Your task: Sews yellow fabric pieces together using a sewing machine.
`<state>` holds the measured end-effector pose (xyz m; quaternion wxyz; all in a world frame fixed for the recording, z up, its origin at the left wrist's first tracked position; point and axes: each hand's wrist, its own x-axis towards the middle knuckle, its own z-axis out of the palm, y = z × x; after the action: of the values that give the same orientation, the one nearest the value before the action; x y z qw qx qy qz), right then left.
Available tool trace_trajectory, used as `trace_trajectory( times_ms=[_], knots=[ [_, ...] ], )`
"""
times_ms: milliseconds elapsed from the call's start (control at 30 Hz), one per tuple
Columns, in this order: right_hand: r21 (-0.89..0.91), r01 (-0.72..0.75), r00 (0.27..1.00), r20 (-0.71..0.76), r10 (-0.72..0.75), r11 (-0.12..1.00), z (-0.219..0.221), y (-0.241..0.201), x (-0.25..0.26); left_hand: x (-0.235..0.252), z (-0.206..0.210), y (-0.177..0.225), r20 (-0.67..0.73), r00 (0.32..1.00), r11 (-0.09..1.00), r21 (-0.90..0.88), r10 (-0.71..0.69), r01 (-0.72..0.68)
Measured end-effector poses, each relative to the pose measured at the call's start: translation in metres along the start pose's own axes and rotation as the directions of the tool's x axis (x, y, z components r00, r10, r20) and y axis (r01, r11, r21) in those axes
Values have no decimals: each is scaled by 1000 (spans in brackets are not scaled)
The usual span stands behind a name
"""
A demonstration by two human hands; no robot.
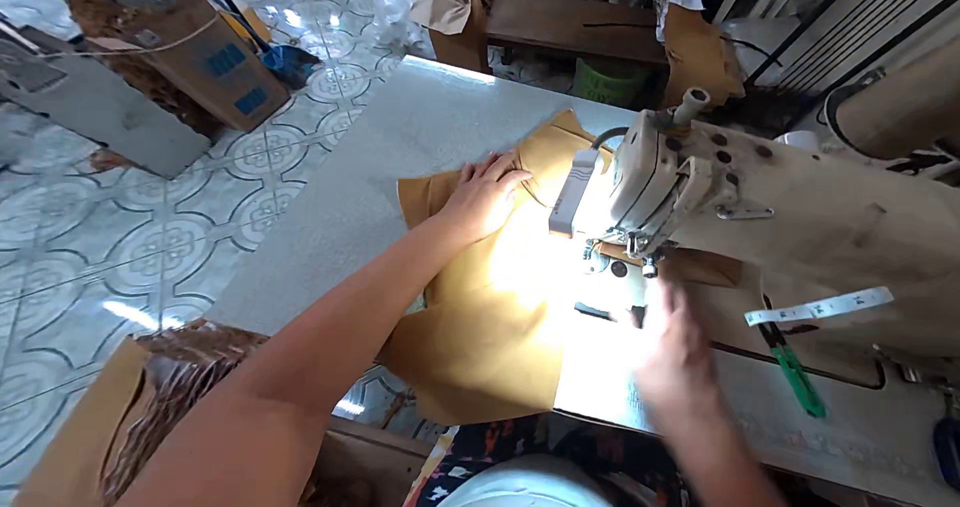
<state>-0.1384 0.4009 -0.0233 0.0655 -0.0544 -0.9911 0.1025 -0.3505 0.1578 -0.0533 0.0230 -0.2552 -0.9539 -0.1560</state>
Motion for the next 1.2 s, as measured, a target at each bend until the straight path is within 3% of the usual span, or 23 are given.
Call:
trace_trajectory(
  times_ms=[100, 200, 267, 333, 400, 433, 500, 533, 567, 600, 700, 767, 833, 867, 933, 1000, 1033, 1100, 1200],
  knots=[
    [152, 303, 953, -54, -298, 941, 32, -48, -64, -5, -1, 1, -8, 1000, 1000, 11, -20, 21],
    [140, 466, 877, -198, -437, 873, 45, -40, -71, -25, -15, 15, 95, 980, 976, 148, -176, 161],
    [30, 423, 898, -146, -414, 906, 32, 0, -52, -51, -36, 38, 197, 925, 917, 302, -326, 259],
    [1, 280, 959, -50, -280, 960, 10, 42, -24, -79, -60, 68, 355, 812, 864, 383, -464, 326],
    [-13, 178, 980, -82, -178, 984, -9, 63, -7, -96, -80, 93, 504, 735, 878, 393, -454, 273],
    [-24, 143, 983, -115, -145, 989, -14, 63, -6, -100, -84, 99, 538, 752, 905, 383, -381, 185],
    [-5, 109, 984, -139, -108, 994, -12, 43, -15, -106, -71, 91, 413, 908, 952, 299, -70, -63],
    [12, 105, 988, -117, -103, 994, -5, 31, -22, -104, -54, 77, 256, 959, 957, 223, 126, -185],
    [23, 105, 991, -84, -102, 994, 6, 22, -30, -98, -34, 61, 91, 958, 944, 169, 271, -283],
    [7, 94, 995, -41, -93, 996, 18, 18, -36, -94, -19, 50, 27, 955, 946, 136, 295, -296],
    [-41, 122, 993, 3, -122, 992, 34, 36, -39, -104, -12, 47, 149, 989, 986, 166, -26, 1],
    [-38, 162, 986, 40, -160, 986, 31, 52, -36, -114, -31, 68, 314, 907, 941, 278, -279, 193],
    [-34, 168, 982, 89, -165, 985, 19, 51, -31, -117, -46, 81, 380, 851, 912, 335, -361, 237],
    [-29, 171, 983, 74, -168, 985, 14, 44, -27, -117, -48, 81, 361, 878, 925, 324, -316, 199],
    [-15, 212, 976, -41, -212, 977, 9, 26, -19, -116, -39, 74, 159, 987, 974, 225, 0, -36],
    [79, 274, 949, -184, -256, 958, 17, 7, -7, -101, -23, 70, -61, 939, 939, 98, 338, -331],
    [141, 292, 941, -218, -258, 946, 25, 0, -2, -92, -13, 72, -121, 901, 908, 18, 417, -418],
    [222, 293, 947, -204, -250, 930, 42, -7, 7, -79, 9, 73, -189, 882, 883, -107, 432, -456],
    [186, 287, 949, -191, -252, 940, 59, 2, 14, -74, 26, 75, -229, 913, 898, -213, 337, -385]
  ],
)
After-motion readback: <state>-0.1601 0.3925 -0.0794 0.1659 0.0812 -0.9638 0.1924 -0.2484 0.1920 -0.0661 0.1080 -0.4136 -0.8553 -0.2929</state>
